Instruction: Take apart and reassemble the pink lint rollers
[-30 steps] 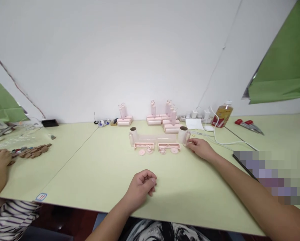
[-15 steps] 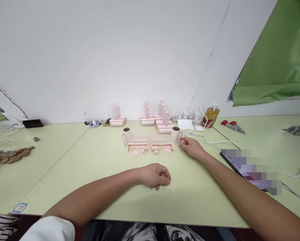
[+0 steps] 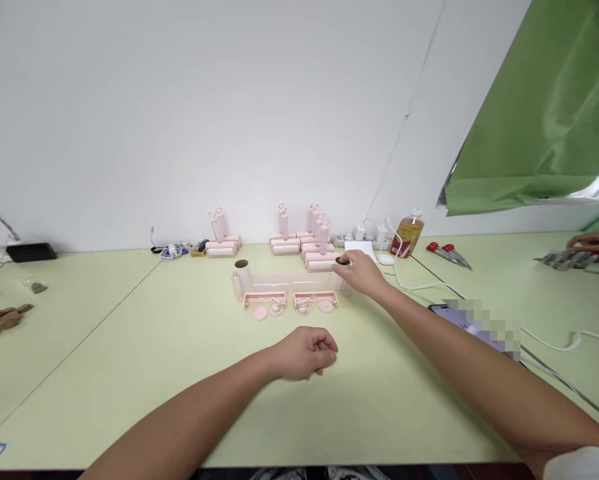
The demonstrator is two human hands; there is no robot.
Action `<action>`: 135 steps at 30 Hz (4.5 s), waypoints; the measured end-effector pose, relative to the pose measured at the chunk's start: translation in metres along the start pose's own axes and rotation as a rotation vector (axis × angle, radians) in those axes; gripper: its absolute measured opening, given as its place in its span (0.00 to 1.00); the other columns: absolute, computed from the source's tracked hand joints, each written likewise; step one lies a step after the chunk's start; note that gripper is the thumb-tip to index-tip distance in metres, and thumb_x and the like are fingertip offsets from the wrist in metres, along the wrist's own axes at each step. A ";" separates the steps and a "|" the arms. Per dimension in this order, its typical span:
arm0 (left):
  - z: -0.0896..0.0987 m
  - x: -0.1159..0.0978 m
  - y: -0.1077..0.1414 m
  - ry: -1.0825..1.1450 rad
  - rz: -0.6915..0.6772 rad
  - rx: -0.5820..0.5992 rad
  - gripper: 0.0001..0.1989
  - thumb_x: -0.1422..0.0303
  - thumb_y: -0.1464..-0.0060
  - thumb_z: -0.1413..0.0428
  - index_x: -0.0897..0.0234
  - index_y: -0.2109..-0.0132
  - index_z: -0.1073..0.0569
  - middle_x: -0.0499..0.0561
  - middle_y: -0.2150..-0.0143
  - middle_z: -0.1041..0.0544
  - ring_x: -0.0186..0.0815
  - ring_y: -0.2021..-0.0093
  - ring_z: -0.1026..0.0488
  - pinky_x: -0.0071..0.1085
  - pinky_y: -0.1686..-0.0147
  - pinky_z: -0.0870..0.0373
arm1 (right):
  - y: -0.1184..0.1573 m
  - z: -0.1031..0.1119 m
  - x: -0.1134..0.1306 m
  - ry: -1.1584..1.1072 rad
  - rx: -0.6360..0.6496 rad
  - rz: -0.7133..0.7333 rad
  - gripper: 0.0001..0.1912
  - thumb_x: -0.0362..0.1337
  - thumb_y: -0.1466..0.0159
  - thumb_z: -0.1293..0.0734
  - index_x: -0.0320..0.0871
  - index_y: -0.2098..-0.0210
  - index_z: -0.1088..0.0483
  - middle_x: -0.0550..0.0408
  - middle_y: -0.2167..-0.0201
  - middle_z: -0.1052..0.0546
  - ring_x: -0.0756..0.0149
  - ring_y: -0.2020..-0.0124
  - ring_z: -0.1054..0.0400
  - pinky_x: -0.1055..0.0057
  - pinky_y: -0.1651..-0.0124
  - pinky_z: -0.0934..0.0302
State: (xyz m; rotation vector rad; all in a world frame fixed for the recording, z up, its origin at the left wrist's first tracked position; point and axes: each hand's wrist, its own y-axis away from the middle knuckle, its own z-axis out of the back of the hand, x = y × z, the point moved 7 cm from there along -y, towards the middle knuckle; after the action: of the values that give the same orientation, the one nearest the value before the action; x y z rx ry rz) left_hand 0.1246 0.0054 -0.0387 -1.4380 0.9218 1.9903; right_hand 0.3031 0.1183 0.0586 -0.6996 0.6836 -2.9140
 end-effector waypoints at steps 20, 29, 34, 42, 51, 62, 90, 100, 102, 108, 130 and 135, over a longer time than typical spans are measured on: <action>0.005 -0.013 -0.001 0.201 -0.129 -0.108 0.33 0.52 0.49 0.41 0.58 0.40 0.40 0.53 0.56 0.31 0.31 0.69 0.28 0.24 0.80 0.32 | 0.044 0.063 0.060 -0.900 -0.179 0.023 0.10 0.43 0.40 0.33 0.44 0.71 0.32 0.55 0.68 0.25 0.65 0.67 0.32 0.67 0.63 0.37; 0.073 -0.048 0.039 0.304 -0.476 -0.758 0.20 0.54 0.50 0.42 0.67 0.59 0.28 0.54 0.64 0.24 0.41 0.60 0.27 0.34 0.59 0.30 | 0.099 -0.014 0.073 -0.737 0.259 0.070 0.14 0.47 0.35 0.40 0.44 0.60 0.31 0.55 0.71 0.26 0.65 0.72 0.34 0.69 0.68 0.39; 0.077 -0.046 0.039 0.043 -0.351 -0.640 0.16 0.57 0.50 0.44 0.67 0.62 0.28 0.53 0.64 0.24 0.40 0.62 0.28 0.32 0.62 0.32 | 0.099 -0.030 0.052 -0.229 0.401 0.085 0.12 0.39 0.35 0.41 0.45 0.57 0.29 0.50 0.59 0.23 0.59 0.62 0.31 0.65 0.60 0.41; 0.035 -0.040 0.029 -0.498 -0.234 -0.258 0.18 0.58 0.54 0.41 0.61 0.57 0.28 0.48 0.64 0.25 0.37 0.65 0.30 0.28 0.68 0.38 | 0.111 -0.039 0.062 -0.193 0.489 0.186 0.10 0.32 0.40 0.37 0.45 0.60 0.29 0.52 0.60 0.25 0.59 0.59 0.32 0.69 0.60 0.42; 0.030 -0.031 0.025 -0.559 -0.146 -0.156 0.20 0.52 0.54 0.41 0.60 0.58 0.28 0.48 0.64 0.25 0.37 0.66 0.29 0.27 0.72 0.40 | 0.108 -0.052 0.054 -0.112 0.516 0.110 0.11 0.29 0.45 0.36 0.43 0.62 0.30 0.51 0.60 0.30 0.63 0.63 0.34 0.71 0.64 0.46; 0.030 -0.031 0.025 -0.574 -0.133 -0.149 0.22 0.50 0.53 0.41 0.61 0.57 0.28 0.48 0.64 0.24 0.38 0.66 0.29 0.27 0.71 0.41 | 0.108 -0.045 0.060 -0.152 0.474 0.126 0.09 0.29 0.49 0.34 0.44 0.68 0.36 0.54 0.66 0.32 0.64 0.67 0.36 0.72 0.68 0.48; 0.030 -0.029 0.024 -0.562 -0.172 -0.161 0.20 0.51 0.53 0.40 0.61 0.60 0.30 0.47 0.66 0.27 0.35 0.68 0.32 0.26 0.70 0.41 | 0.106 -0.046 0.054 -0.294 0.447 0.048 0.09 0.31 0.50 0.35 0.45 0.76 0.43 0.58 0.76 0.33 0.66 0.73 0.40 0.73 0.73 0.51; 0.034 -0.027 0.022 -0.524 -0.214 -0.232 0.22 0.50 0.52 0.41 0.63 0.57 0.30 0.49 0.66 0.27 0.36 0.67 0.32 0.27 0.70 0.39 | 0.105 -0.017 0.047 -1.096 0.095 -0.119 0.11 0.43 0.41 0.33 0.45 0.72 0.37 0.48 0.55 0.24 0.59 0.58 0.27 0.59 0.53 0.33; 0.036 -0.027 0.022 -0.517 -0.219 -0.253 0.24 0.49 0.51 0.42 0.63 0.56 0.30 0.50 0.64 0.26 0.37 0.66 0.31 0.28 0.69 0.38 | 0.111 -0.011 0.054 -1.130 0.073 0.006 0.09 0.42 0.39 0.32 0.45 0.69 0.35 0.47 0.54 0.25 0.59 0.54 0.28 0.58 0.50 0.34; 0.037 -0.026 0.021 -0.520 -0.233 -0.261 0.25 0.49 0.51 0.42 0.62 0.54 0.29 0.51 0.61 0.25 0.39 0.63 0.30 0.29 0.67 0.36 | 0.120 -0.009 0.064 -1.035 0.080 0.249 0.02 0.36 0.36 0.34 0.46 0.63 0.31 0.47 0.54 0.26 0.58 0.49 0.32 0.59 0.48 0.36; 0.036 -0.025 0.021 -0.504 -0.238 -0.238 0.26 0.49 0.51 0.42 0.63 0.52 0.29 0.51 0.61 0.25 0.39 0.63 0.29 0.30 0.65 0.35 | 0.120 -0.003 0.071 -0.874 0.059 0.345 0.07 0.33 0.36 0.36 0.47 0.59 0.29 0.48 0.57 0.24 0.58 0.53 0.30 0.59 0.50 0.34; 0.036 -0.025 0.021 -0.500 -0.240 -0.246 0.26 0.49 0.51 0.42 0.63 0.53 0.28 0.51 0.61 0.24 0.39 0.63 0.29 0.31 0.65 0.34 | 0.121 -0.001 0.074 -0.836 0.053 0.363 0.08 0.32 0.36 0.36 0.47 0.58 0.29 0.49 0.56 0.24 0.58 0.53 0.30 0.59 0.51 0.34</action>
State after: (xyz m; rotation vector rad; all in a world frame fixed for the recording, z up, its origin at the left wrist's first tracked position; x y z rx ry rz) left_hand 0.0949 0.0198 -0.0026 -1.0261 0.2834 2.1786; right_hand 0.2327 -0.0022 0.0361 -1.4566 0.5369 -2.0212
